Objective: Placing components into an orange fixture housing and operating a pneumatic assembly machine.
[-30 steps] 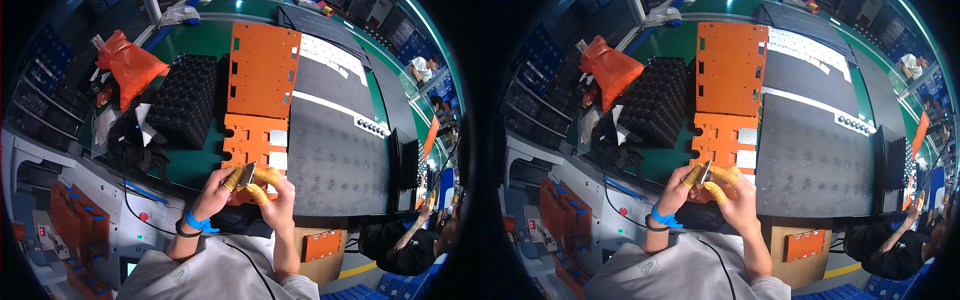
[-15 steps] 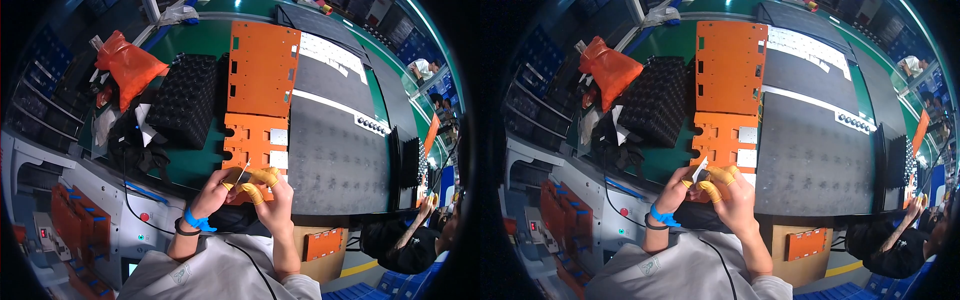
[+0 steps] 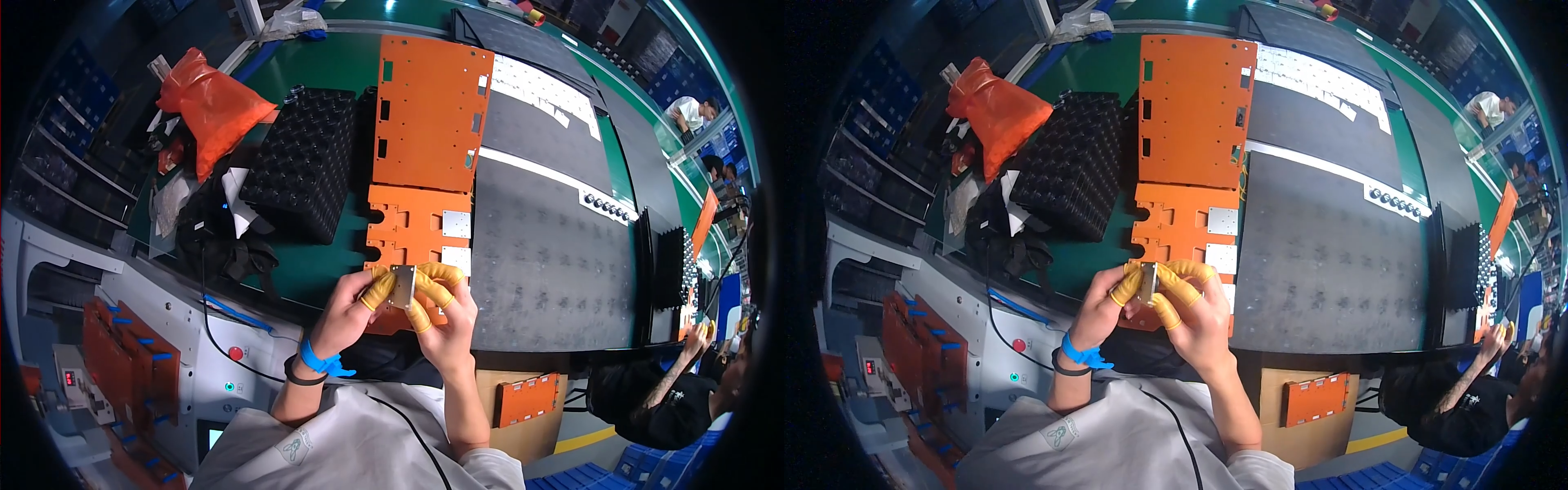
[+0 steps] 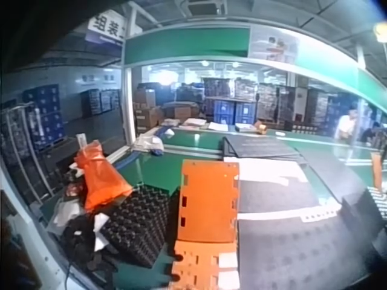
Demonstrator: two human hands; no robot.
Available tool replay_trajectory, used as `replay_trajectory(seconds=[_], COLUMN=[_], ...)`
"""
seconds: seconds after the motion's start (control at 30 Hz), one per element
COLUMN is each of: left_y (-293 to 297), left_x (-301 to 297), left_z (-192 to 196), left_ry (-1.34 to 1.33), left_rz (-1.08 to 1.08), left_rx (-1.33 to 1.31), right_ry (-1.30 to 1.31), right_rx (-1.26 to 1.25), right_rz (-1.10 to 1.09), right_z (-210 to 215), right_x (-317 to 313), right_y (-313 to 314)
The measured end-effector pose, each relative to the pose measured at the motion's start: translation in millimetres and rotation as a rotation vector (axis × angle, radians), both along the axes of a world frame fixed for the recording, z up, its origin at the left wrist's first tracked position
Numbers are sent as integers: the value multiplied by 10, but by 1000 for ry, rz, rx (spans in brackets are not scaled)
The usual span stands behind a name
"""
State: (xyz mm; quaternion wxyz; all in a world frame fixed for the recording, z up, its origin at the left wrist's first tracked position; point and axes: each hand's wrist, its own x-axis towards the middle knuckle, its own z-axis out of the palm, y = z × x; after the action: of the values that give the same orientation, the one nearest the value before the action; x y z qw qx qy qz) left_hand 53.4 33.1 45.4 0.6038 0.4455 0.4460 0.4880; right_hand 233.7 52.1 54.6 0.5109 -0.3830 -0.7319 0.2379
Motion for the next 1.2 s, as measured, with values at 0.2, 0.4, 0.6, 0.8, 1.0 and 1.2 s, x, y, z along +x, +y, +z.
replay_trajectory(seconds=[0.2, 0.4, 0.6, 0.8, 1.0, 1.2], left_y=[258, 506, 758, 886, 908, 902], left_x=[0, 15, 94, 68, 57, -11], left_z=[160, 115, -42, -234, -270, -340], left_ry=[394, 742, 1015, 1195, 1190, 1151], left_rz=[367, 393, 450, 483, 460, 437], left_rx=[223, 330, 372, 251, 209, 216], right_ry=[39, 72, 146, 257, 226, 225], right_rx=[-102, -170, -283, -390, -354, -379], right_rz=[-81, -60, -5, 97, 111, 113], right_z=[-96, -166, -201, -219, -215, -216], right_x=[-65, -26, 0, 39, 69, 84], right_y=[92, 108, 103, 130, 121, 104])
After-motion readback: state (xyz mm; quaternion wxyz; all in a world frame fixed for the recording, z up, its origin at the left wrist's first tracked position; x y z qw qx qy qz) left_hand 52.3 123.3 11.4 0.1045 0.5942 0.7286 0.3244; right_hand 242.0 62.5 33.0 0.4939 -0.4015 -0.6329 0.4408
